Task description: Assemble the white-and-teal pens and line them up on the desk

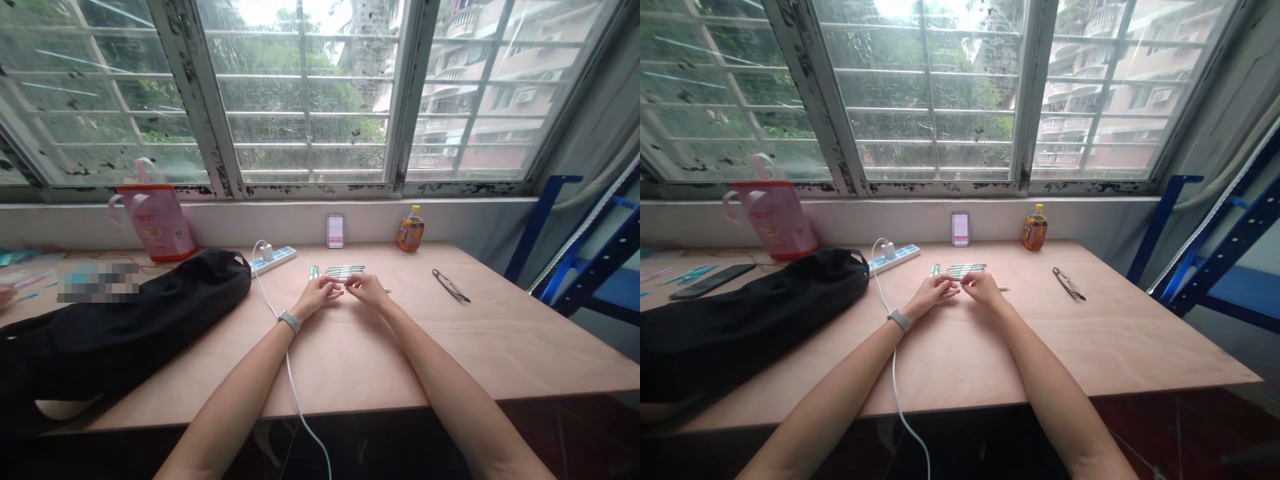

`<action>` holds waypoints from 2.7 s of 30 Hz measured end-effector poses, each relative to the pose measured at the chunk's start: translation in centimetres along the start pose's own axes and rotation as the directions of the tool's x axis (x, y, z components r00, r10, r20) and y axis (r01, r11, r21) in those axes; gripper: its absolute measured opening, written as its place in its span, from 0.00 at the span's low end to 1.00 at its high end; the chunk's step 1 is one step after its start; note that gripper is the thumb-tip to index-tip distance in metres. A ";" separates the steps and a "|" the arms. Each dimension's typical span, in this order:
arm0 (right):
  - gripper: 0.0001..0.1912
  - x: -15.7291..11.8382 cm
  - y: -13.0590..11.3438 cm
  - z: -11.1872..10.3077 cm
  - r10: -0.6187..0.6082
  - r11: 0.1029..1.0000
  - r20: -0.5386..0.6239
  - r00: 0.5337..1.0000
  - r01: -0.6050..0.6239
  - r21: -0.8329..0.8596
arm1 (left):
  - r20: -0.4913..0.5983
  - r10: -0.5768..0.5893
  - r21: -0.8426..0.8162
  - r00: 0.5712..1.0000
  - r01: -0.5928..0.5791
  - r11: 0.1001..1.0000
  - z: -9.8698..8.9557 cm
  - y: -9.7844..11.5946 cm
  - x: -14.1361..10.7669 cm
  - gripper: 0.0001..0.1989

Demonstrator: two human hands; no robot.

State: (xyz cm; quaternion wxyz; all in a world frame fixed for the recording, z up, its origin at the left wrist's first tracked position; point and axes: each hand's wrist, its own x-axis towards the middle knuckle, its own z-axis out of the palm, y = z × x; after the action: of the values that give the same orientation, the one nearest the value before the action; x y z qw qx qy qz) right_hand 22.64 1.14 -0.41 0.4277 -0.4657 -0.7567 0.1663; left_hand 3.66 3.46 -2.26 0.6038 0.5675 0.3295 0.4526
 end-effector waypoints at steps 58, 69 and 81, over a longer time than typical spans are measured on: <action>0.07 -0.3 -0.9 0.3 0.020 1.000 0.036 0.999 -0.021 0.018 | 0.112 -0.123 0.006 0.986 0.123 0.992 0.5 0.1 -0.4 0.11; 0.08 -0.1 0.0 -0.3 0.142 0.982 0.087 0.986 -0.129 -0.135 | 0.202 0.162 0.827 0.966 -0.256 0.501 0.2 1.8 -1.6 0.14; 0.09 0.0 -0.2 -2.0 0.320 0.935 0.194 0.927 -0.276 -0.221 | 0.239 0.134 0.903 0.962 -0.271 0.333 1.6 1.2 -1.8 0.17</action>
State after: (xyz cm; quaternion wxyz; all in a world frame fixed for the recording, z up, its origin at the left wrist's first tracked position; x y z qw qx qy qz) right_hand 24.11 0.74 0.87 0.2618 -0.5922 -0.7329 0.2089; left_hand 4.19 1.11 -1.04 0.1355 0.8709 0.4163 0.2234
